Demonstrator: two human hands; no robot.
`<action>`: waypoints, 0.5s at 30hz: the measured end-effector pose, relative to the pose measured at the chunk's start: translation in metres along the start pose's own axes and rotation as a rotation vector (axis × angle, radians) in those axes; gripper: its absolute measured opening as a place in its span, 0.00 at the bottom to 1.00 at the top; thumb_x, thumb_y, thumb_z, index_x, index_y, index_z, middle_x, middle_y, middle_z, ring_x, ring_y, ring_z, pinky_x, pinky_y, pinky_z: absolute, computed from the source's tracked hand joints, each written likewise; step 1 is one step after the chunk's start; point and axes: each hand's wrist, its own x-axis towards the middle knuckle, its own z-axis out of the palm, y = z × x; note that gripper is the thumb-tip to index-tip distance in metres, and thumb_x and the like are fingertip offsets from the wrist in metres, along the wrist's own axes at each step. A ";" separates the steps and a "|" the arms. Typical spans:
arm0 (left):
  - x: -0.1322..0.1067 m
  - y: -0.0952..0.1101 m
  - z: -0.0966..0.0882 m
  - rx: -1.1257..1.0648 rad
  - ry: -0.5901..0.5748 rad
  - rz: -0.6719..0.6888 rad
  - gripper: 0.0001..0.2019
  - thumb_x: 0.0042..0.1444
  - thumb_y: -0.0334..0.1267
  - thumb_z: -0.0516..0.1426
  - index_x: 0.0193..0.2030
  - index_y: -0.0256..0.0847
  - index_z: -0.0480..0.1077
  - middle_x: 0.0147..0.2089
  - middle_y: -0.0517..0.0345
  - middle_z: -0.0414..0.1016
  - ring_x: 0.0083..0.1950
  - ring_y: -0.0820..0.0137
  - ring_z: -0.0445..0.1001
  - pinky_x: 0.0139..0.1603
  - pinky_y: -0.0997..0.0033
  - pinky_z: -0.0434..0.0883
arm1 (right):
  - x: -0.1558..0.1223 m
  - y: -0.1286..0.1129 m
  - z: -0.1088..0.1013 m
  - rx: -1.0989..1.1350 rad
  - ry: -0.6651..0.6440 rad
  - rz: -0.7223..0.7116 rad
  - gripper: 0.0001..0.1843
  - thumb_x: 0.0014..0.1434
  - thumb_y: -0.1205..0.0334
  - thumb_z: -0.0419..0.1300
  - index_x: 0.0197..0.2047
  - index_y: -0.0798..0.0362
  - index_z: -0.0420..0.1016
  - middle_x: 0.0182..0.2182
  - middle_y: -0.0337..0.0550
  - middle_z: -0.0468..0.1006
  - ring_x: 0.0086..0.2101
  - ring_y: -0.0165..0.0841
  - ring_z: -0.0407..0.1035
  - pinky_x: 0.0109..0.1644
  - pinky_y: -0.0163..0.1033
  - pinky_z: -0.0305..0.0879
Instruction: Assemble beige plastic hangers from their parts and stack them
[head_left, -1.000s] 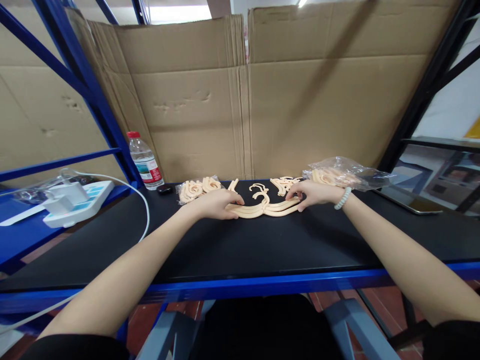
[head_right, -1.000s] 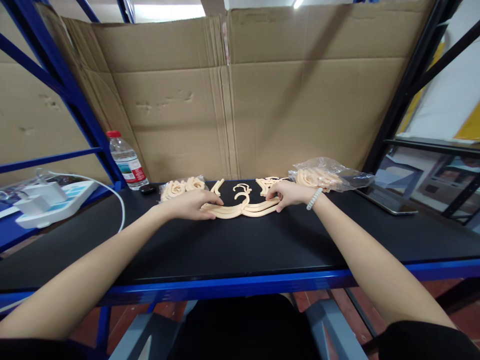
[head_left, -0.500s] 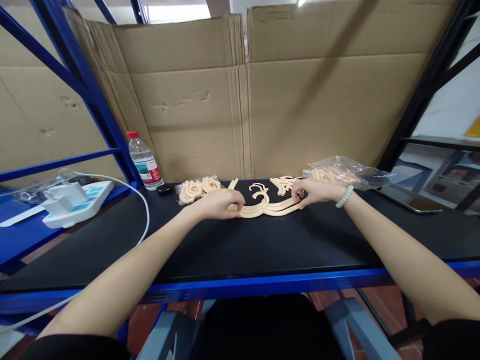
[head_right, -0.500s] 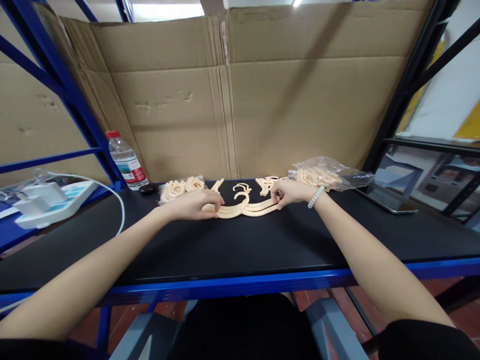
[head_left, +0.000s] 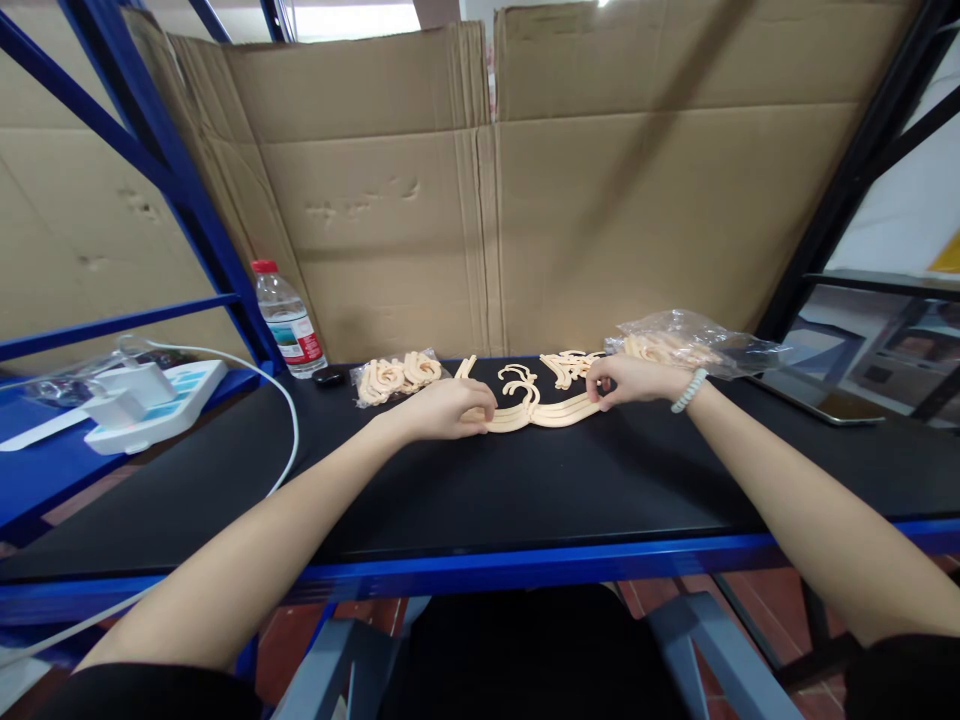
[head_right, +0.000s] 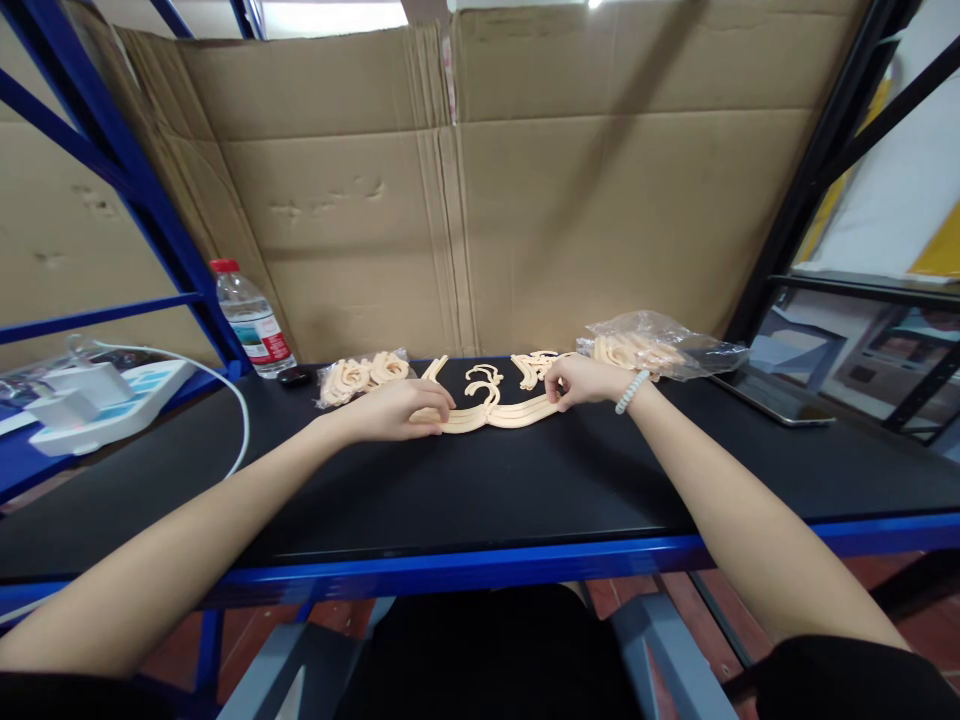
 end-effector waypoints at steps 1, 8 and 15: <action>0.000 0.000 -0.001 -0.001 -0.004 -0.002 0.05 0.55 0.35 0.56 0.37 0.39 0.72 0.45 0.54 0.74 0.48 0.67 0.72 0.50 0.69 0.66 | 0.000 0.000 0.000 -0.002 -0.001 0.012 0.05 0.45 0.74 0.62 0.28 0.57 0.76 0.29 0.43 0.75 0.32 0.33 0.67 0.35 0.35 0.60; -0.002 -0.004 -0.009 -0.016 -0.051 -0.038 0.06 0.53 0.37 0.59 0.37 0.38 0.71 0.44 0.53 0.75 0.46 0.66 0.72 0.48 0.70 0.67 | -0.001 -0.001 0.000 0.008 -0.012 0.050 0.07 0.44 0.74 0.63 0.29 0.57 0.75 0.29 0.42 0.75 0.32 0.32 0.67 0.35 0.34 0.60; -0.006 -0.009 -0.012 -0.029 0.005 -0.046 0.08 0.53 0.37 0.58 0.39 0.39 0.72 0.44 0.55 0.75 0.45 0.68 0.73 0.48 0.71 0.66 | -0.002 0.004 0.000 0.039 -0.016 0.047 0.08 0.43 0.72 0.63 0.30 0.56 0.74 0.30 0.41 0.74 0.33 0.33 0.66 0.34 0.34 0.60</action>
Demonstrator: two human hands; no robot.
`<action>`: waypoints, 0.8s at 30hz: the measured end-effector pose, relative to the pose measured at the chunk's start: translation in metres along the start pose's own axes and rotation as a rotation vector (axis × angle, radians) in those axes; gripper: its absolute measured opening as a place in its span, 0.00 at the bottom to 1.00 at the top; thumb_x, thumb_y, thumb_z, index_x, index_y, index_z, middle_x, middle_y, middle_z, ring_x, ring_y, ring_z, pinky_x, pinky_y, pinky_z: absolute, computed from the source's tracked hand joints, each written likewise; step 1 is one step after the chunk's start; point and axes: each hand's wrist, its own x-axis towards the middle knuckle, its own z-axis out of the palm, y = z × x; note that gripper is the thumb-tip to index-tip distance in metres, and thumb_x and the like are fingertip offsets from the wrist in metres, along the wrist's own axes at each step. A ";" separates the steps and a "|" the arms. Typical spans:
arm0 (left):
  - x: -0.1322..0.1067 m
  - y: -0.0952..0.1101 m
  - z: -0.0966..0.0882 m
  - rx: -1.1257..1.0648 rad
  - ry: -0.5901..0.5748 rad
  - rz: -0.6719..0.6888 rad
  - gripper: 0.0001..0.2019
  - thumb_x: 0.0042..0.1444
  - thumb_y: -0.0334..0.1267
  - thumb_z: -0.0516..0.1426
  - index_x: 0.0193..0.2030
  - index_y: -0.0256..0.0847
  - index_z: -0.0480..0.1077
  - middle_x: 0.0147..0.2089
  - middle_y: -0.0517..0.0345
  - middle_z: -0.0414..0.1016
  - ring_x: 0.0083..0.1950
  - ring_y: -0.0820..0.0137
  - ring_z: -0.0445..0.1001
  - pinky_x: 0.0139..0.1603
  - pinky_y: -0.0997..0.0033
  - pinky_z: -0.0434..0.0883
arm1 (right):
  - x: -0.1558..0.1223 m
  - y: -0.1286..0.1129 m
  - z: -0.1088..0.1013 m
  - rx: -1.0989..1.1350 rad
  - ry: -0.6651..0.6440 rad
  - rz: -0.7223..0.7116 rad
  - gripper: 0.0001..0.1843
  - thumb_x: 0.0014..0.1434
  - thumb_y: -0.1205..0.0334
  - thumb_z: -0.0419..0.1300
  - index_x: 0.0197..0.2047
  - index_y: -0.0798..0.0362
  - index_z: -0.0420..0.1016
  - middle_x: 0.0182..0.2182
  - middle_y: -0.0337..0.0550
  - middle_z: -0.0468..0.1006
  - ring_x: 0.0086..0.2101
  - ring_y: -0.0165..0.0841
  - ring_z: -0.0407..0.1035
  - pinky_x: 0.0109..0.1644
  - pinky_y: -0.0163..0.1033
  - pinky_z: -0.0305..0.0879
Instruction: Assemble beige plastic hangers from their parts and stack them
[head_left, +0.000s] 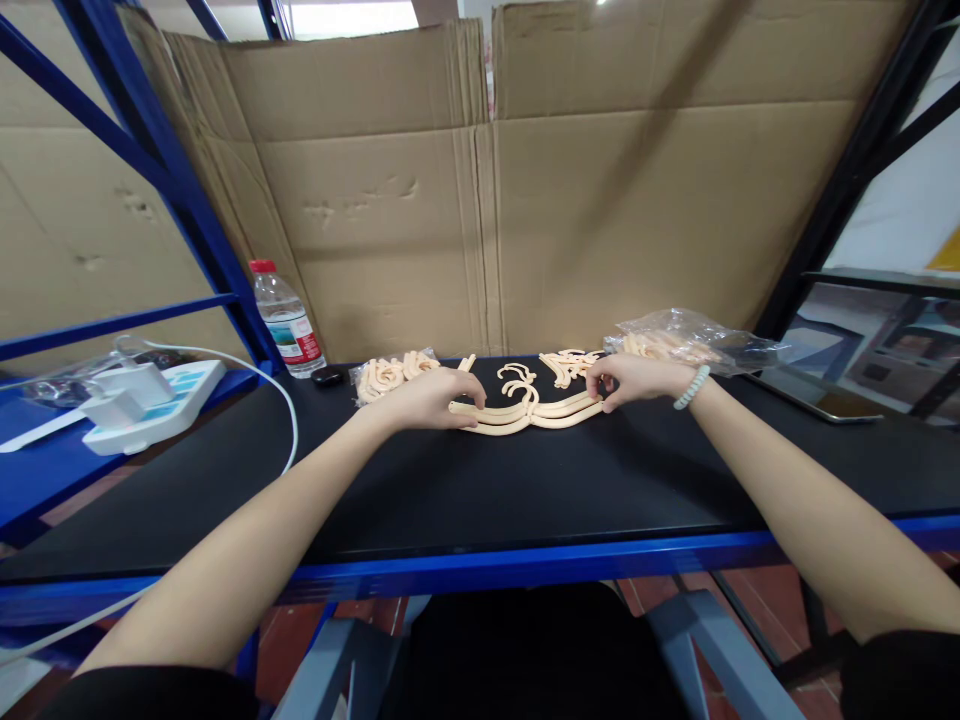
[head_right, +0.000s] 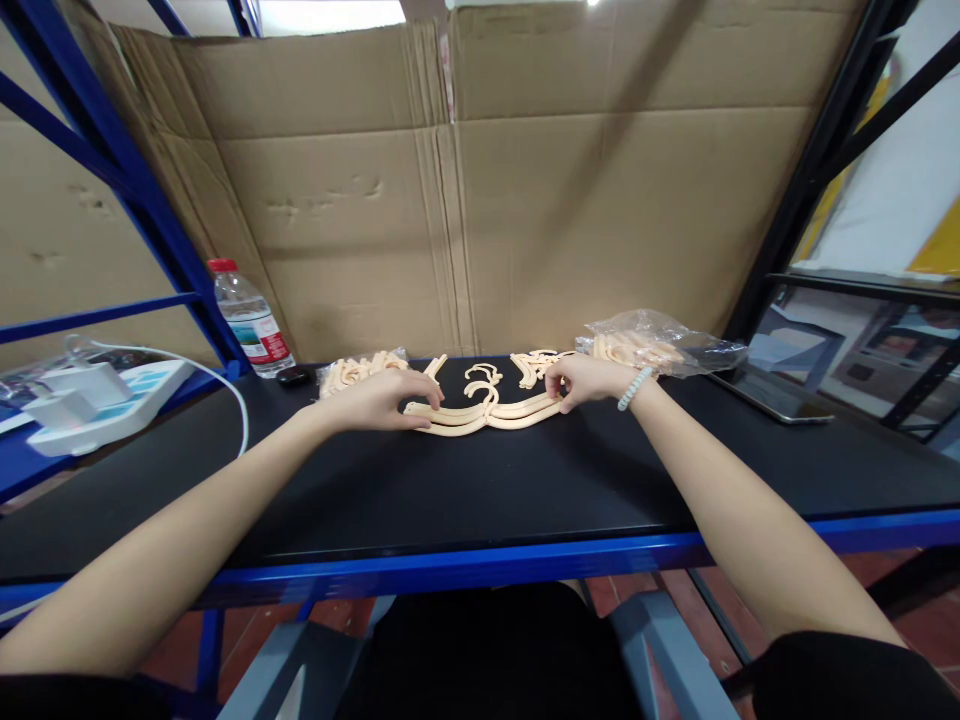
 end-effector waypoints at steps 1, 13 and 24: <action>0.000 0.000 0.000 -0.002 0.005 -0.002 0.08 0.53 0.37 0.57 0.39 0.39 0.72 0.44 0.55 0.76 0.45 0.68 0.73 0.48 0.71 0.66 | 0.000 0.000 0.000 0.002 -0.006 0.003 0.08 0.43 0.72 0.63 0.30 0.56 0.74 0.30 0.41 0.74 0.33 0.33 0.66 0.35 0.35 0.60; -0.006 -0.016 -0.007 0.056 0.317 -0.397 0.16 0.56 0.37 0.53 0.51 0.41 0.66 0.40 0.56 0.78 0.41 0.67 0.75 0.43 0.68 0.68 | -0.005 0.012 -0.011 -0.045 0.222 0.026 0.11 0.53 0.70 0.53 0.37 0.56 0.76 0.35 0.46 0.79 0.35 0.34 0.71 0.39 0.37 0.63; 0.009 -0.040 0.007 0.212 0.123 -0.441 0.12 0.53 0.34 0.51 0.38 0.40 0.76 0.37 0.54 0.79 0.37 0.67 0.75 0.39 0.71 0.67 | 0.026 -0.019 -0.005 0.025 0.404 0.111 0.09 0.55 0.65 0.56 0.35 0.56 0.77 0.33 0.46 0.80 0.34 0.33 0.72 0.37 0.34 0.65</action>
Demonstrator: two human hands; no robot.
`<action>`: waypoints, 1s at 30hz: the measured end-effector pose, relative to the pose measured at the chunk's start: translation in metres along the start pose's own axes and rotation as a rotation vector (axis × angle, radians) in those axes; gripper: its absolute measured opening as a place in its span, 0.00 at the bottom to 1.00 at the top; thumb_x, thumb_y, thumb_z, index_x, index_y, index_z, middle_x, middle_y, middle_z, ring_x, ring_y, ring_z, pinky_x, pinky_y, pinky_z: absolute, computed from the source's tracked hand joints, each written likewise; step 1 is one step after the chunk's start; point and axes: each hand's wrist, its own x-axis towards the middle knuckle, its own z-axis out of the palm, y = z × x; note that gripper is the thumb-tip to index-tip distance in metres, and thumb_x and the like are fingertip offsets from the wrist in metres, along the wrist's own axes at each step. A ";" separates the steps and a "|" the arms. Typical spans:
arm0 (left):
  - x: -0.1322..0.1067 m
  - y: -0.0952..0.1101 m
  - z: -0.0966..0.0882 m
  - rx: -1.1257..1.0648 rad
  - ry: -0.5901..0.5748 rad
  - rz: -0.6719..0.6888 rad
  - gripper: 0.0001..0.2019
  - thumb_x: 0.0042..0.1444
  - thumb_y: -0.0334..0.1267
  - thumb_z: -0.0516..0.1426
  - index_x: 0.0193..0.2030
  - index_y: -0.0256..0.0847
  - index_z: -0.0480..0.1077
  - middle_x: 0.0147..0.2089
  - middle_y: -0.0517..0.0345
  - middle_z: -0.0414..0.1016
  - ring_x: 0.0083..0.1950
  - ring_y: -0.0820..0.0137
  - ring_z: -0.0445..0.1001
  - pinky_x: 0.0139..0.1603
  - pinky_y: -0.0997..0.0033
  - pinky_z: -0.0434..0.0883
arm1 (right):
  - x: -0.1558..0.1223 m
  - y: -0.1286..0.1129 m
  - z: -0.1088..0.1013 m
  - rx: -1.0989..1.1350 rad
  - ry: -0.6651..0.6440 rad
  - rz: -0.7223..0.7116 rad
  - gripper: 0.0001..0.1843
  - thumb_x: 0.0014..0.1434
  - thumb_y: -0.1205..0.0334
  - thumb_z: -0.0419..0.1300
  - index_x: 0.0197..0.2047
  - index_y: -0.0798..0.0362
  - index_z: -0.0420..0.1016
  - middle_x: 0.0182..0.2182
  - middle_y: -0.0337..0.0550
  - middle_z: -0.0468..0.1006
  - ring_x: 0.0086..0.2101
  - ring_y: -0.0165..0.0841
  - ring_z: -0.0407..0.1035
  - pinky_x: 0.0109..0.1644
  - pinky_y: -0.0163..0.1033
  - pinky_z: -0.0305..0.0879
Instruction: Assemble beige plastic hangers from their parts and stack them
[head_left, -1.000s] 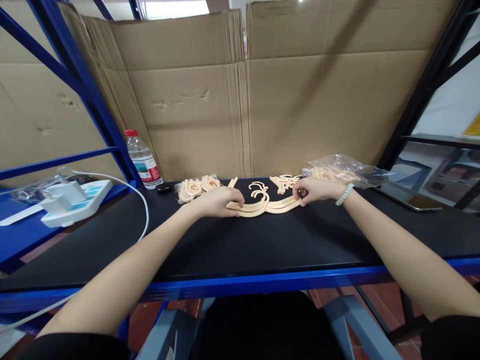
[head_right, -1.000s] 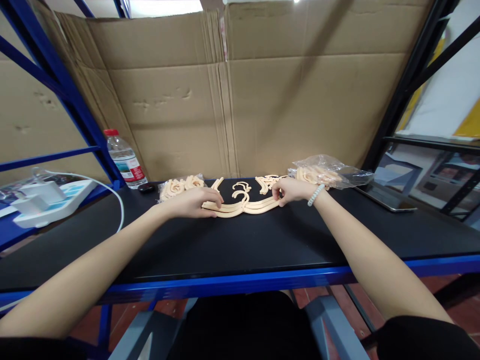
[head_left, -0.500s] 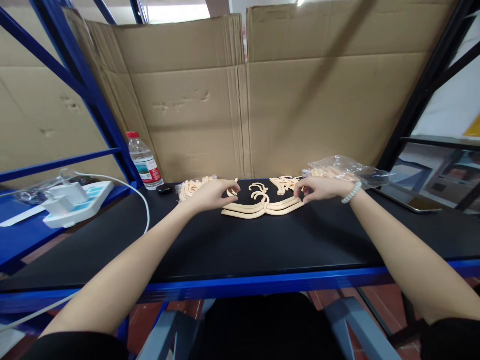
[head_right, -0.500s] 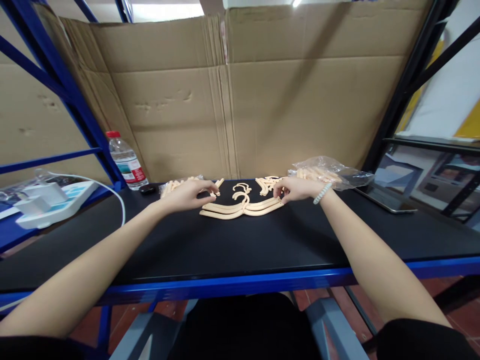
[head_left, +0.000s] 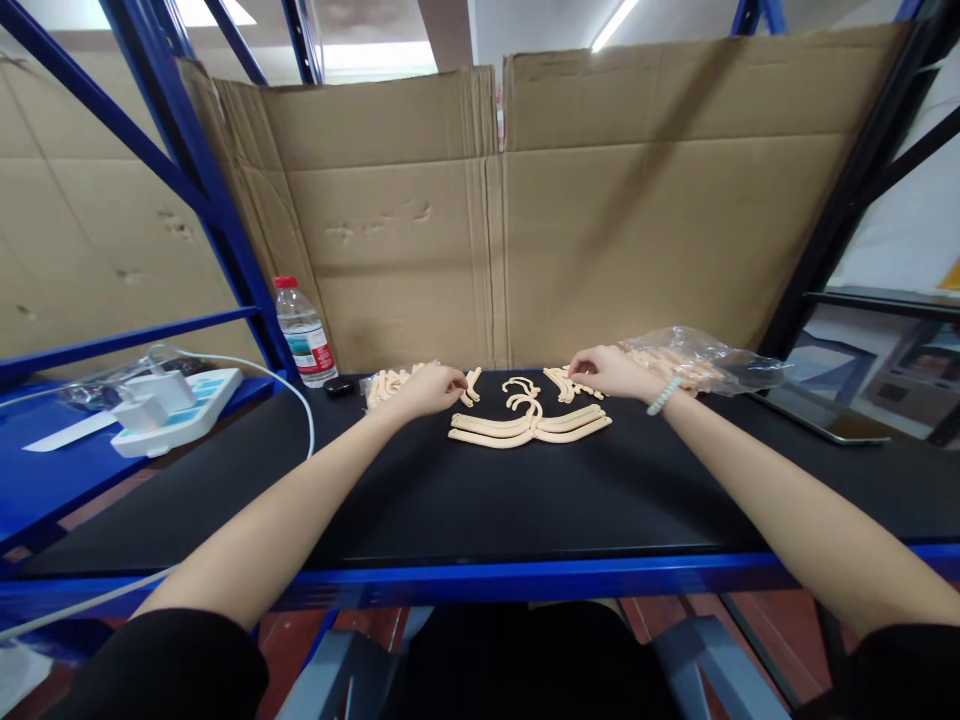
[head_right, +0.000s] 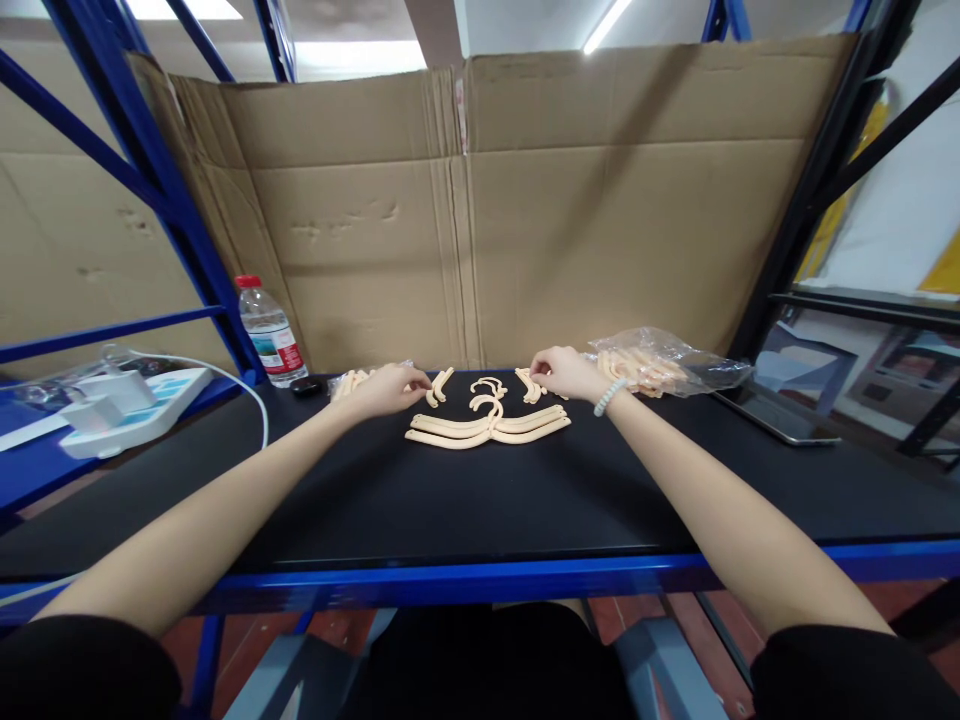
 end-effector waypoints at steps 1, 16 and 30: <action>0.005 0.001 0.002 0.023 -0.021 0.007 0.13 0.53 0.33 0.51 0.39 0.41 0.76 0.38 0.53 0.79 0.38 0.67 0.75 0.40 0.71 0.67 | 0.006 -0.006 0.003 -0.008 -0.022 0.033 0.09 0.55 0.65 0.56 0.35 0.56 0.77 0.33 0.46 0.80 0.34 0.33 0.73 0.38 0.34 0.65; 0.048 0.029 0.029 0.092 -0.130 -0.149 0.11 0.53 0.31 0.54 0.40 0.38 0.76 0.45 0.43 0.77 0.49 0.58 0.74 0.49 0.64 0.67 | 0.083 -0.035 0.058 -0.038 -0.196 0.346 0.11 0.46 0.66 0.64 0.33 0.66 0.78 0.24 0.57 0.78 0.31 0.42 0.75 0.35 0.39 0.69; 0.086 0.041 0.027 -0.155 -0.144 -0.474 0.13 0.36 0.25 0.62 0.34 0.28 0.76 0.34 0.34 0.77 0.44 0.49 0.76 0.44 0.59 0.71 | 0.088 -0.023 0.063 0.420 -0.146 0.550 0.08 0.45 0.71 0.66 0.20 0.60 0.71 0.11 0.37 0.66 0.17 0.27 0.64 0.25 0.33 0.68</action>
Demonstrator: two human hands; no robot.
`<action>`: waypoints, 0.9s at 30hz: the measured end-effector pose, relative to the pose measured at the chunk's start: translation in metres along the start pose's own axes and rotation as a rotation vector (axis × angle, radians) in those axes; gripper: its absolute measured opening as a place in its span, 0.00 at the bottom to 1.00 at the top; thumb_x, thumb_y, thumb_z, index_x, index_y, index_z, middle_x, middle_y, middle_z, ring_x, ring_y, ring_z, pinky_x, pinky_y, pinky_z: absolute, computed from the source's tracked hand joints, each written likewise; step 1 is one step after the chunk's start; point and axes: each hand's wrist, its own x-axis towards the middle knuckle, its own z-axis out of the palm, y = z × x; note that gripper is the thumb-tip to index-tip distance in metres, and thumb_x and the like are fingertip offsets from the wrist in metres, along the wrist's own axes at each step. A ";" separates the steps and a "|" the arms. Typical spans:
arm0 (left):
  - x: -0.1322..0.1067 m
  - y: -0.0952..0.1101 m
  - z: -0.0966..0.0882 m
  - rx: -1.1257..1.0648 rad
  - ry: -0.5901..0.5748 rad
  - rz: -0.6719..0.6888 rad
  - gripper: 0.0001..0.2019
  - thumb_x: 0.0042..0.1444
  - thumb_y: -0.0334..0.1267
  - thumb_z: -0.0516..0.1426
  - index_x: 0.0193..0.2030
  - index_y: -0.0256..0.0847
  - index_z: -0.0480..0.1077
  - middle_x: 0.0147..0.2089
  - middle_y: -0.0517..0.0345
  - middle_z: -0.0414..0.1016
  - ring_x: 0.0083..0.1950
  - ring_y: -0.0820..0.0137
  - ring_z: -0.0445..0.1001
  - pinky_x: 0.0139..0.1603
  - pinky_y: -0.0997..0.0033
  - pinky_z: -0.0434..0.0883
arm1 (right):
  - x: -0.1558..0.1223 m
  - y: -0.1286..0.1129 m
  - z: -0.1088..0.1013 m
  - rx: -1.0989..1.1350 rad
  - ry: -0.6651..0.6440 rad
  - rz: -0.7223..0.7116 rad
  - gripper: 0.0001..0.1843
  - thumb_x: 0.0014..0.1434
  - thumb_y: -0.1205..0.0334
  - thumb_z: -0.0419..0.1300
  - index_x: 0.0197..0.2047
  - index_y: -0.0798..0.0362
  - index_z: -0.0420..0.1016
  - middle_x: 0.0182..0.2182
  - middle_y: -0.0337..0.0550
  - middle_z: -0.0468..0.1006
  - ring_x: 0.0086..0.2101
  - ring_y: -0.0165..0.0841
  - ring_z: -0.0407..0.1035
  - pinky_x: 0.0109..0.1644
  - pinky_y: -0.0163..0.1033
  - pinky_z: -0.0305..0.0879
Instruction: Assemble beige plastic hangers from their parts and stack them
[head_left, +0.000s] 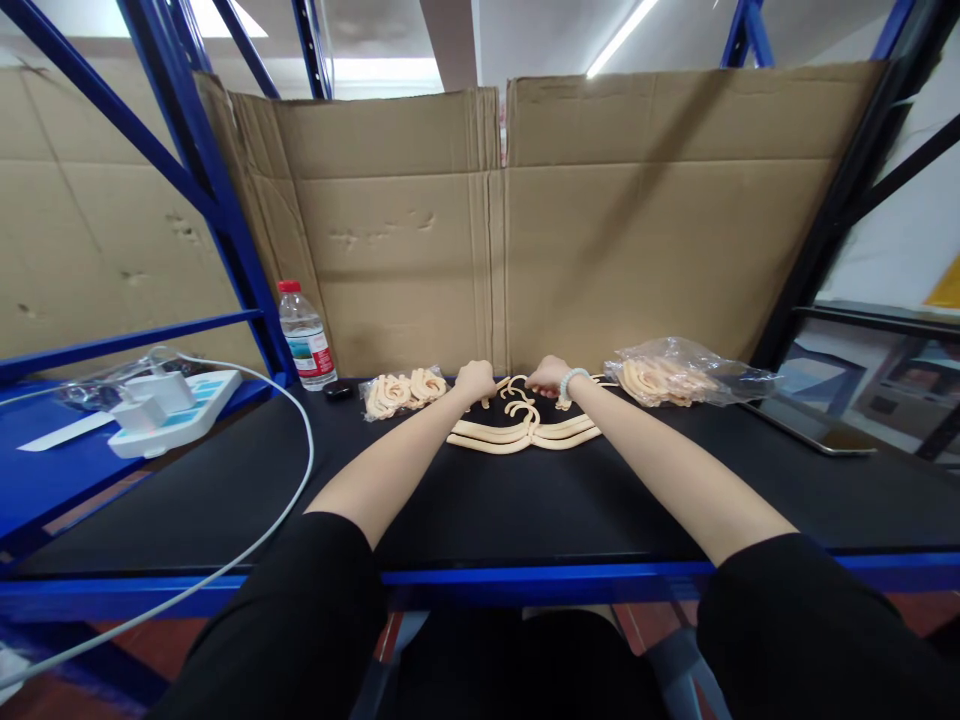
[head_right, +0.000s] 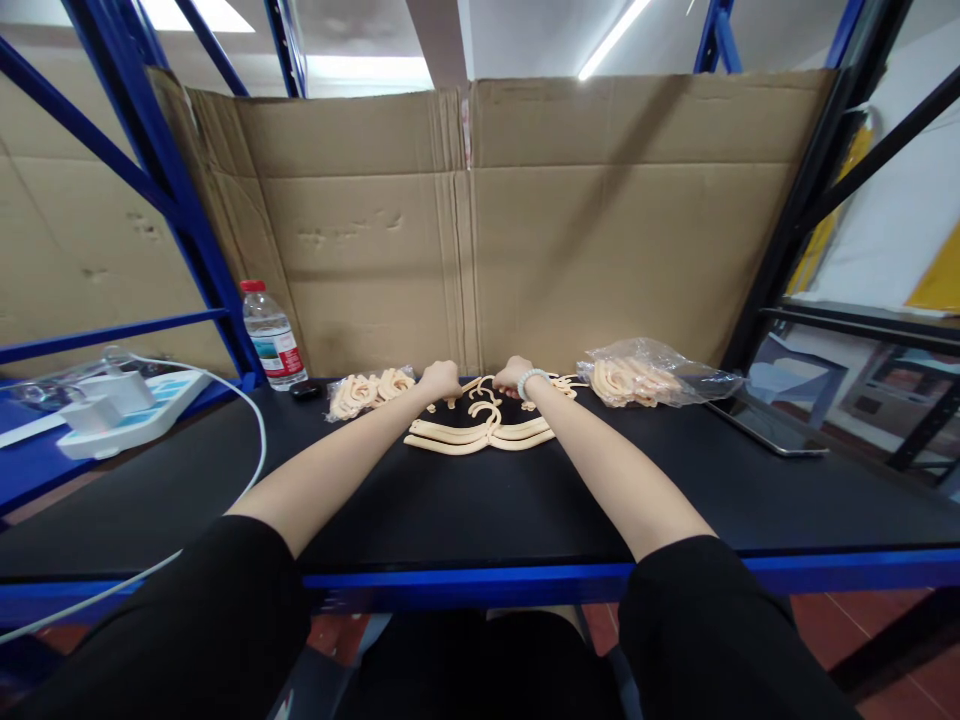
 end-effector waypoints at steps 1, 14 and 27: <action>0.001 -0.001 -0.002 -0.045 -0.004 -0.023 0.11 0.36 0.25 0.62 0.32 0.29 0.75 0.31 0.36 0.77 0.43 0.50 0.76 0.43 0.58 0.71 | -0.002 0.001 -0.003 0.048 0.000 -0.005 0.08 0.45 0.70 0.67 0.20 0.60 0.71 0.11 0.36 0.66 0.16 0.26 0.64 0.26 0.33 0.69; -0.058 -0.026 -0.026 -0.880 -0.137 0.089 0.08 0.57 0.32 0.55 0.38 0.33 0.74 0.33 0.48 0.76 0.36 0.71 0.76 0.45 0.67 0.74 | -0.067 0.032 -0.039 0.703 -0.084 -0.204 0.06 0.53 0.77 0.60 0.29 0.58 0.72 0.36 0.48 0.77 0.37 0.30 0.74 0.52 0.36 0.72; -0.112 -0.021 -0.004 -1.160 0.059 0.428 0.14 0.43 0.39 0.66 0.34 0.35 0.71 0.41 0.49 0.79 0.44 0.64 0.77 0.52 0.58 0.71 | -0.113 0.036 -0.022 0.878 -0.342 -0.331 0.11 0.47 0.63 0.69 0.33 0.58 0.74 0.34 0.46 0.79 0.39 0.33 0.74 0.44 0.35 0.71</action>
